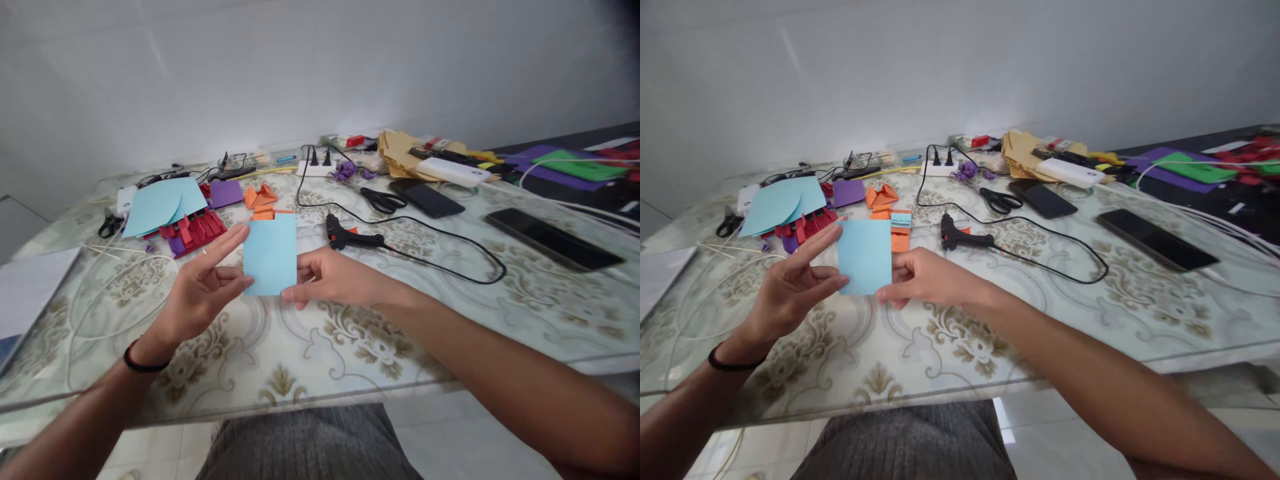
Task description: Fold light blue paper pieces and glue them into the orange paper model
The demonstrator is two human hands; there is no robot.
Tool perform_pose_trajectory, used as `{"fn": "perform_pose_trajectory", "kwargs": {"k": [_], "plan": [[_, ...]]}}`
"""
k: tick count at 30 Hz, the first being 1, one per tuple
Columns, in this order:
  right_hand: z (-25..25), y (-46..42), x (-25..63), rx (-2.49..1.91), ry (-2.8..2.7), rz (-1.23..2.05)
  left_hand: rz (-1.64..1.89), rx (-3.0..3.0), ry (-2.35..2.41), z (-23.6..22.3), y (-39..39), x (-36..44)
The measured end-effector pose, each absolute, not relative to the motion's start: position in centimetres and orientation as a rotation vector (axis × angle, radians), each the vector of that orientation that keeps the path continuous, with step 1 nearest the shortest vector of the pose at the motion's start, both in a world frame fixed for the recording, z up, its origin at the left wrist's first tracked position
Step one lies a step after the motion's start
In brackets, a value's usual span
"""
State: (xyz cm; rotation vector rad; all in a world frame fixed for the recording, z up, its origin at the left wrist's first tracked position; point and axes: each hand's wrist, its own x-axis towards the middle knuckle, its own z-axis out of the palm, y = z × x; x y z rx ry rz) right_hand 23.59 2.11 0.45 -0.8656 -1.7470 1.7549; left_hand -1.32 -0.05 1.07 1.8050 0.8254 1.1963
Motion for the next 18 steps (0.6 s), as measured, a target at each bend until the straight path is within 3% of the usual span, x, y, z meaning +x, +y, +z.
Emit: {"fn": "perform_pose_trajectory", "kwargs": {"k": [10, 18], "plan": [[-0.18, 2.3, 23.73, -0.775, -1.787, 1.745, 1.13, 2.041, 0.846, 0.83, -0.41, -1.63], [0.59, 2.19, 24.13, -0.933, -1.886, 1.452, 1.096, 1.943, 0.863, 0.99, -0.38, -1.58]]}}
